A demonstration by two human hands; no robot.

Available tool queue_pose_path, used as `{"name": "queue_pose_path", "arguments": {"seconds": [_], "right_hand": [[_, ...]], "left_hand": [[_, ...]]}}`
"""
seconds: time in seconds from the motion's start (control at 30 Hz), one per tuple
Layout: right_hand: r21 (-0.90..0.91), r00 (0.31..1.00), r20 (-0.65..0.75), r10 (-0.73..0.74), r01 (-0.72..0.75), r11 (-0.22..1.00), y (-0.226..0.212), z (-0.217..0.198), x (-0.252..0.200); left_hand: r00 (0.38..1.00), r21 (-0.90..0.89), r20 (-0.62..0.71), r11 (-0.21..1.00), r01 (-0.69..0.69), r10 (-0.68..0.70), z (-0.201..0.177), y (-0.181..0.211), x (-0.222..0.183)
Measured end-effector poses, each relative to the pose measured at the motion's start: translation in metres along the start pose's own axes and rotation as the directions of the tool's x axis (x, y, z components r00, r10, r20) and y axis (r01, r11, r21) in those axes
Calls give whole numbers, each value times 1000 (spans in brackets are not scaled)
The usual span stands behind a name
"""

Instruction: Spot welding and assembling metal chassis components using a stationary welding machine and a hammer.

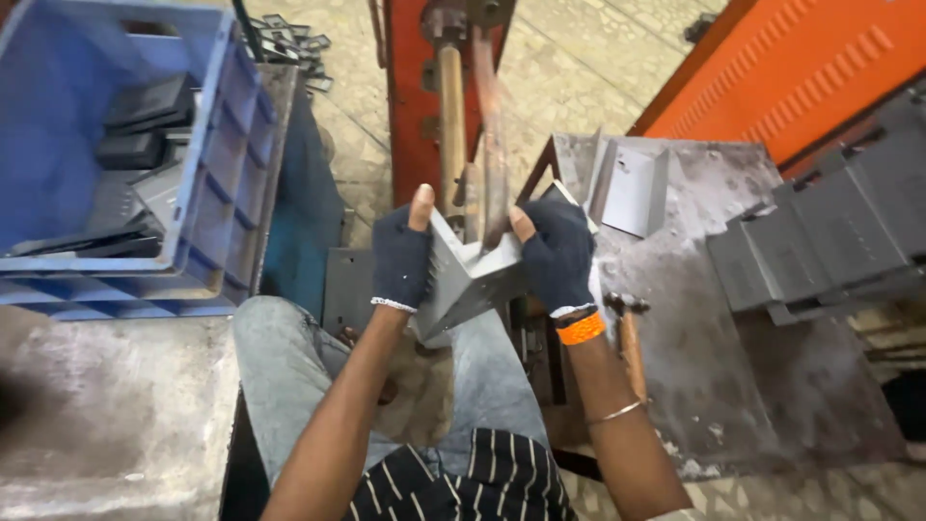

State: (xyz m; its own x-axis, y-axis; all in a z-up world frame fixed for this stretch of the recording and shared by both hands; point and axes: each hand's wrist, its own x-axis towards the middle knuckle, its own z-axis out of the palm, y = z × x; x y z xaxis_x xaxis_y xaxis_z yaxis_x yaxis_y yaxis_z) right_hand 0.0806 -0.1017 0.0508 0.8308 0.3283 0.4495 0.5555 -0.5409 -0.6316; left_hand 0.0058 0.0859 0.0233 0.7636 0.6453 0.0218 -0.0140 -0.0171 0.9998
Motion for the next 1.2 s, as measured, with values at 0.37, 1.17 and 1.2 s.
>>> {"name": "queue_pose_path", "arguments": {"seconds": [0.37, 1.17, 1.2], "right_hand": [[-574, 704, -352, 616, -683, 453, 261, -4, -136], [170, 963, -188, 193, -162, 972, -96, -10, -118], [226, 946, -220, 236, -186, 956, -92, -10, -119]], "left_hand": [[988, 157, -150, 985, 73, -49, 8, -5, -14], [977, 338, -201, 932, 132, -66, -3, 25, -43], [978, 359, -196, 923, 137, -70, -5, 27, -45]]}}
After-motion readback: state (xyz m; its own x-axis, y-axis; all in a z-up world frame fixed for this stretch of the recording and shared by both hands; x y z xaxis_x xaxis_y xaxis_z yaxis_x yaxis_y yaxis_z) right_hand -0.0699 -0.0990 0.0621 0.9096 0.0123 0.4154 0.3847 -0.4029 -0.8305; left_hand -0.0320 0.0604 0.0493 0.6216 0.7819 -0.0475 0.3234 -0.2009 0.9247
